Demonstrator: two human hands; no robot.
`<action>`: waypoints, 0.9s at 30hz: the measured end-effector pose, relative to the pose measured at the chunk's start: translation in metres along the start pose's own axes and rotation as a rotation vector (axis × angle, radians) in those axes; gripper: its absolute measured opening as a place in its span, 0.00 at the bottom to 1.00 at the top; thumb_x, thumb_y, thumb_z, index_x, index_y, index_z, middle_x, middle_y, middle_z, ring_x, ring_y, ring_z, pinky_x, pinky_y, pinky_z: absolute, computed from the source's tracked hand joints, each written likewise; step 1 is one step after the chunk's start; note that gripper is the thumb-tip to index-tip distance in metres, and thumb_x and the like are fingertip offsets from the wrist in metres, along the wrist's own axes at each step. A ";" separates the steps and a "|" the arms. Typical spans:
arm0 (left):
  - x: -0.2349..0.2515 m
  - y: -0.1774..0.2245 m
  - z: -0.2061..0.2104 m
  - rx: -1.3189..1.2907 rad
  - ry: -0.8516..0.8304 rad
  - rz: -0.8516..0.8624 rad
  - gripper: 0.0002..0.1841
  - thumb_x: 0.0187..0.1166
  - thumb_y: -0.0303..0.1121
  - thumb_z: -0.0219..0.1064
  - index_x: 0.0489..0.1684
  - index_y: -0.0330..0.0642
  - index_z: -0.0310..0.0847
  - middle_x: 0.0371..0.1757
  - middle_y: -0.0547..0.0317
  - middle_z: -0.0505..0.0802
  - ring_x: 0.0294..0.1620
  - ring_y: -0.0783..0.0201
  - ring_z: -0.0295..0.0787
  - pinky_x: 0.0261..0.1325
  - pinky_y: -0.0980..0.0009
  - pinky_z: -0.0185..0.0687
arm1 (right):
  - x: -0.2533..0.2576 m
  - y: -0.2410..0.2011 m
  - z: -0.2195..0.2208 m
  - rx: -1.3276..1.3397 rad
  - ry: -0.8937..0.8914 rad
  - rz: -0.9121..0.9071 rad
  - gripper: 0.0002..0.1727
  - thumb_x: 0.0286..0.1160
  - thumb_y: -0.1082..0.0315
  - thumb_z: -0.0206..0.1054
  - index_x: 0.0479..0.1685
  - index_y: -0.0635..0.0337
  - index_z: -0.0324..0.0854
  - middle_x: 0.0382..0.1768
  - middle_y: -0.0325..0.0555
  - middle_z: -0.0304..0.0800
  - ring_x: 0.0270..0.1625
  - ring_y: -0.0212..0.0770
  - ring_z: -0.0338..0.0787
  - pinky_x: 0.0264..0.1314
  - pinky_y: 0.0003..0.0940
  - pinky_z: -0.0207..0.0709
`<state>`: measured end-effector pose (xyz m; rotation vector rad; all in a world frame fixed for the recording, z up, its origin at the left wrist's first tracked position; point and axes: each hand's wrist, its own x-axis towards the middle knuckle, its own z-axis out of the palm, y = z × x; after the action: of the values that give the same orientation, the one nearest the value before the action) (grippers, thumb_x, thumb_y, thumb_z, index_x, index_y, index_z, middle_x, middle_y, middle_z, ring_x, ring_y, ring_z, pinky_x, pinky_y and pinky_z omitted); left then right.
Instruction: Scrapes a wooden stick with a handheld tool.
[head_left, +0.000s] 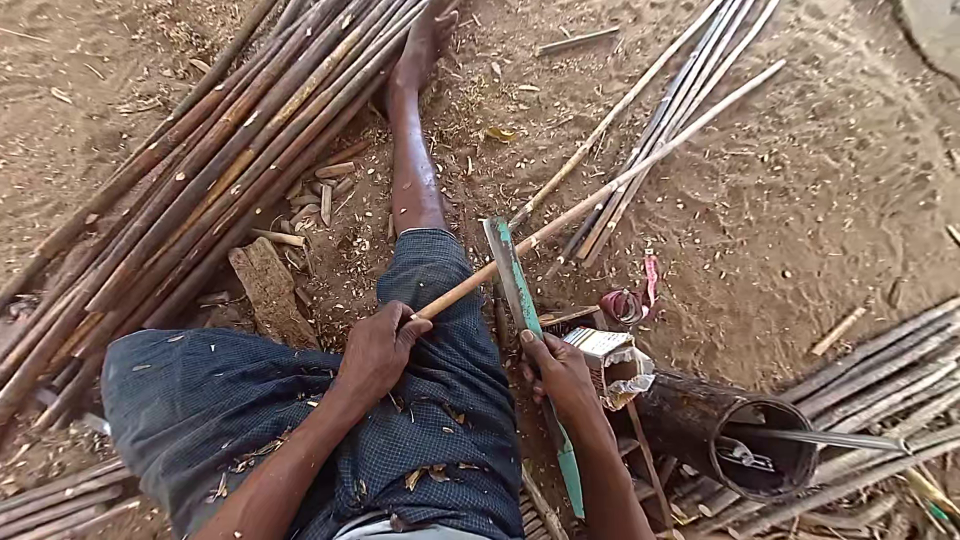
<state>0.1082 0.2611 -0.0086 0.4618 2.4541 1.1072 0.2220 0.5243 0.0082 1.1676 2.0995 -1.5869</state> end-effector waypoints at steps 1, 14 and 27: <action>0.003 0.001 0.001 -0.089 -0.070 -0.080 0.18 0.91 0.50 0.55 0.44 0.47 0.84 0.24 0.65 0.88 0.20 0.66 0.82 0.27 0.62 0.81 | -0.002 -0.001 -0.001 0.015 0.002 -0.012 0.23 0.90 0.46 0.57 0.41 0.58 0.82 0.14 0.45 0.76 0.08 0.36 0.69 0.09 0.29 0.68; 0.015 -0.013 0.006 -0.797 -0.104 -0.310 0.11 0.88 0.34 0.62 0.46 0.39 0.90 0.32 0.59 0.91 0.16 0.74 0.71 0.19 0.81 0.66 | 0.006 0.002 0.018 -0.296 -0.078 -0.042 0.27 0.86 0.38 0.58 0.37 0.53 0.84 0.14 0.45 0.77 0.12 0.42 0.74 0.15 0.38 0.70; 0.035 -0.033 0.003 -0.647 -0.233 -0.167 0.06 0.64 0.25 0.83 0.33 0.39 0.91 0.28 0.59 0.91 0.21 0.69 0.80 0.26 0.73 0.76 | 0.020 -0.006 0.020 -0.563 -0.127 -0.339 0.26 0.85 0.39 0.60 0.33 0.52 0.85 0.20 0.43 0.81 0.22 0.44 0.83 0.26 0.52 0.77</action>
<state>0.0758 0.2585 -0.0434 0.1642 1.7639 1.5744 0.2000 0.5143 -0.0078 0.5320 2.5096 -1.0216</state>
